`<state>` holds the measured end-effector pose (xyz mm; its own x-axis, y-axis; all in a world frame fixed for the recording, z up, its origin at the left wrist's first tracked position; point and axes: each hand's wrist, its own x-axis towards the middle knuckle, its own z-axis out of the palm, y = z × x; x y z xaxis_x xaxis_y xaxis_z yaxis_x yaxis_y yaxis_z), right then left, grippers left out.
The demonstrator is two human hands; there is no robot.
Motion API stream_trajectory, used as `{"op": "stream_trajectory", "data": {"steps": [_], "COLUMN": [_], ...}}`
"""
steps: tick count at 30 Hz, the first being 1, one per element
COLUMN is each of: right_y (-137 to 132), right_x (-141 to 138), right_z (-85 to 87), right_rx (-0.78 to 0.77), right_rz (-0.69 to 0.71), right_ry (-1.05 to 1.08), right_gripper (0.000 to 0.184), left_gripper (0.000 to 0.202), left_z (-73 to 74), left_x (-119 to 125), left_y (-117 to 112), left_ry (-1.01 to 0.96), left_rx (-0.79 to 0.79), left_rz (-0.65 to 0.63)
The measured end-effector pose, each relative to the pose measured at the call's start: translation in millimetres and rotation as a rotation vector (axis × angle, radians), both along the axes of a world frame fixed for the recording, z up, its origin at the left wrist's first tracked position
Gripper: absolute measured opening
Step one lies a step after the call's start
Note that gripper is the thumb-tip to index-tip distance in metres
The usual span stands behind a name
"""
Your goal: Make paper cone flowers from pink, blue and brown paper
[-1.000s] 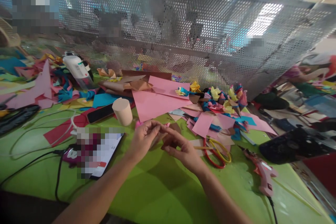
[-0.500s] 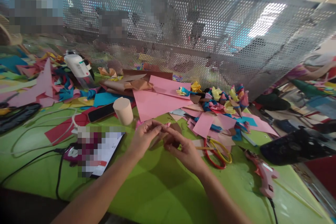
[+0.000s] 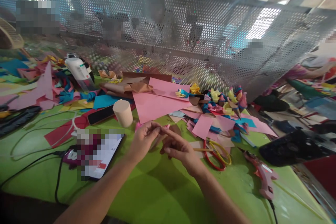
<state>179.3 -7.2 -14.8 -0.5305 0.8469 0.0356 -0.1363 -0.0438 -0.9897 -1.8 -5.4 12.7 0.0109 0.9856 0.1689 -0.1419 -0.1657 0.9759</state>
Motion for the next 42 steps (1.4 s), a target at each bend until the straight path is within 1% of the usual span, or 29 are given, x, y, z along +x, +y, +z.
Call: {"op": "stream_trajectory", "data": {"steps": [5,9,11,13,16,18,20,24,27,30,35,39,42], "right_y": [-3.5,-4.4,-3.7,-3.0,-2.9,-3.5,-4.1,-4.0,-3.1,-2.5,-2.7,-2.7,-2.9], "right_x": [-3.2,-3.1,-2.2,-1.2,0.3,1.0,1.2,-0.1,-1.4,-1.6,1.0,3.9,5.2], "right_z": [5.5,9.8,10.4,10.4,9.7,9.2,9.3,13.1,16.9,18.5,18.0,17.7,18.2], "right_rx": [-0.142,-0.187,-0.166,-0.102,0.013,0.029,0.003,-0.038,-0.057,-0.077,-0.055,0.011,0.046], "right_rz": [0.022,0.03,0.022,0.012,-0.008,-0.025,-0.036,-0.025,-0.018,-0.018,-0.023,-0.034,-0.035], "right_ry": [0.108,0.131,0.116,0.067,-0.029,-0.034,-0.007,0.017,0.032,0.061,0.027,-0.033,-0.041], "right_gripper": [0.067,0.071,0.069,0.064,0.059,0.059,0.06,0.063,0.063,0.06,0.056,0.057,0.056], "left_gripper": [0.015,0.011,0.009,0.008,0.008,0.007,0.007,0.018,0.028,0.033,0.03,0.019,0.016], "left_z": [1.9,-1.0,-2.4,-2.9,-2.5,-1.6,-0.2,3.1,5.2,6.2,4.1,0.1,-3.2], "left_x": [0.3,0.1,0.0,-0.3,-1.7,-3.3,-5.1,-6.6,-5.9,-5.1,-3.5,-0.2,2.3], "left_y": [-3.5,-3.6,-3.4,-3.3,-2.7,-1.4,0.7,4.0,4.1,4.0,5.0,4.1,2.9], "left_ry": [0.096,0.22,0.34,0.464,0.554,0.522,0.403,0.06,-0.047,-0.056,-0.015,0.178,0.296], "left_rx": [0.027,0.121,0.194,0.275,0.337,0.299,0.208,0.011,-0.07,-0.088,-0.079,0.046,0.13], "left_rz": [0.019,0.072,0.135,0.203,0.257,0.268,0.23,0.019,-0.076,-0.094,-0.013,0.071,0.112]}}
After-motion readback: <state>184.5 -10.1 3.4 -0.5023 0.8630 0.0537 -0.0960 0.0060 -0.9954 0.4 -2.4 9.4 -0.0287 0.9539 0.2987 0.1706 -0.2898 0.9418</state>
